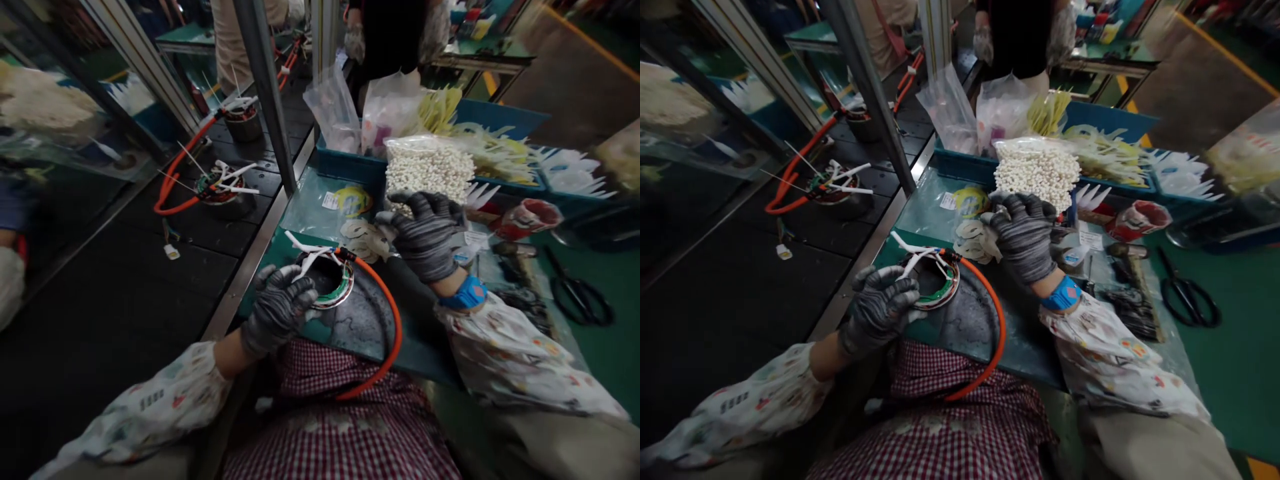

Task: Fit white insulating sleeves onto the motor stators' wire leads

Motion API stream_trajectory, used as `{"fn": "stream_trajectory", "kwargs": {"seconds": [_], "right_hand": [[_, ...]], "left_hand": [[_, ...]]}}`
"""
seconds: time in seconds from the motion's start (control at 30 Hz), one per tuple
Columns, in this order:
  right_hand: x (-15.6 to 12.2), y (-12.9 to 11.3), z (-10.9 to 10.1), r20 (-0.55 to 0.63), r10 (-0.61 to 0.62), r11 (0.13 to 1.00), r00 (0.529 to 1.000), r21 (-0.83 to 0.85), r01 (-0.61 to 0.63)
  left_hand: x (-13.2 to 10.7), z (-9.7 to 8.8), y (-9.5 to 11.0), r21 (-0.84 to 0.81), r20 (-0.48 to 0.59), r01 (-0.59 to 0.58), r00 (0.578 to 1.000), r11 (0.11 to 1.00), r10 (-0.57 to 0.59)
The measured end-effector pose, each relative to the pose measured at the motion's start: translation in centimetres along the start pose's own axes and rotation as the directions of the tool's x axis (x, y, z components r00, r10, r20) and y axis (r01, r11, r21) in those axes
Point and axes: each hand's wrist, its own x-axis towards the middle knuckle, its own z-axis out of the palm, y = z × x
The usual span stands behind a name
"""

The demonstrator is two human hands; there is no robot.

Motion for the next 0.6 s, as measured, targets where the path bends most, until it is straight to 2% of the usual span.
{"fn": "stream_trajectory", "kwargs": {"seconds": [0.07, 0.1, 0.17, 0.2, 0.23, 0.27, 0.33, 0.4, 0.47, 0.53, 0.6], "right_hand": [[-0.5, -0.9, -1.7, -0.028, -0.042, 0.983, 0.999, 0.176, 0.046], [-0.8, -1.6, -2.7, -0.082, -0.025, 0.952, 0.996, 0.304, 0.049], [-1.6, -3.4, -4.8, -0.155, 0.098, 0.821, 0.983, 0.571, 0.008], [-2.2, -4.4, -5.7, -0.128, 0.159, 0.743, 0.979, 0.669, -0.033], [-2.9, -5.4, -6.3, -0.05, 0.19, 0.688, 0.98, 0.72, -0.096], [-3.7, -6.4, -6.7, 0.039, 0.19, 0.66, 0.981, 0.735, -0.157], [-5.5, -7.9, -6.6, 0.161, 0.158, 0.688, 0.974, 0.69, -0.225], [-7.4, -8.8, -5.8, 0.128, 0.174, 0.744, 0.976, 0.632, -0.216], [-9.0, -9.2, -5.0, 0.053, 0.249, 0.765, 0.967, 0.601, -0.23], [-10.5, -9.5, -4.7, 0.04, 0.336, 0.743, 0.941, 0.604, -0.29], [-11.9, -9.6, -5.1, 0.106, 0.378, 0.699, 0.92, 0.618, -0.358]], "left_hand": [[-0.4, 0.5, 1.4, 0.049, -0.023, 0.074, 0.997, 0.996, -0.073], [-0.5, 0.7, 1.8, 0.064, -0.019, 0.092, 0.996, 0.994, -0.091], [-0.5, 0.8, 2.1, 0.073, 0.006, 0.092, 0.996, 0.993, -0.092], [-0.5, 0.8, 1.9, 0.066, 0.015, 0.075, 0.997, 0.995, -0.076], [-0.5, 0.8, 1.6, 0.056, 0.019, 0.056, 0.998, 0.997, -0.057], [-0.5, 0.7, 1.3, 0.045, 0.023, 0.039, 0.999, 0.998, -0.04], [-0.4, 0.6, 0.5, 0.017, 0.061, 0.014, 0.998, 1.0, -0.015], [-0.2, 0.4, 0.1, -0.007, 0.117, -0.002, 0.993, 1.0, 0.003], [0.1, 0.2, 0.1, -0.021, 0.127, 0.002, 0.992, 1.0, 0.001], [0.4, 0.1, 0.5, -0.019, 0.075, 0.021, 0.997, 1.0, -0.02], [0.7, 0.1, 0.9, -0.016, -0.003, 0.034, 0.999, 0.999, -0.034]]}}
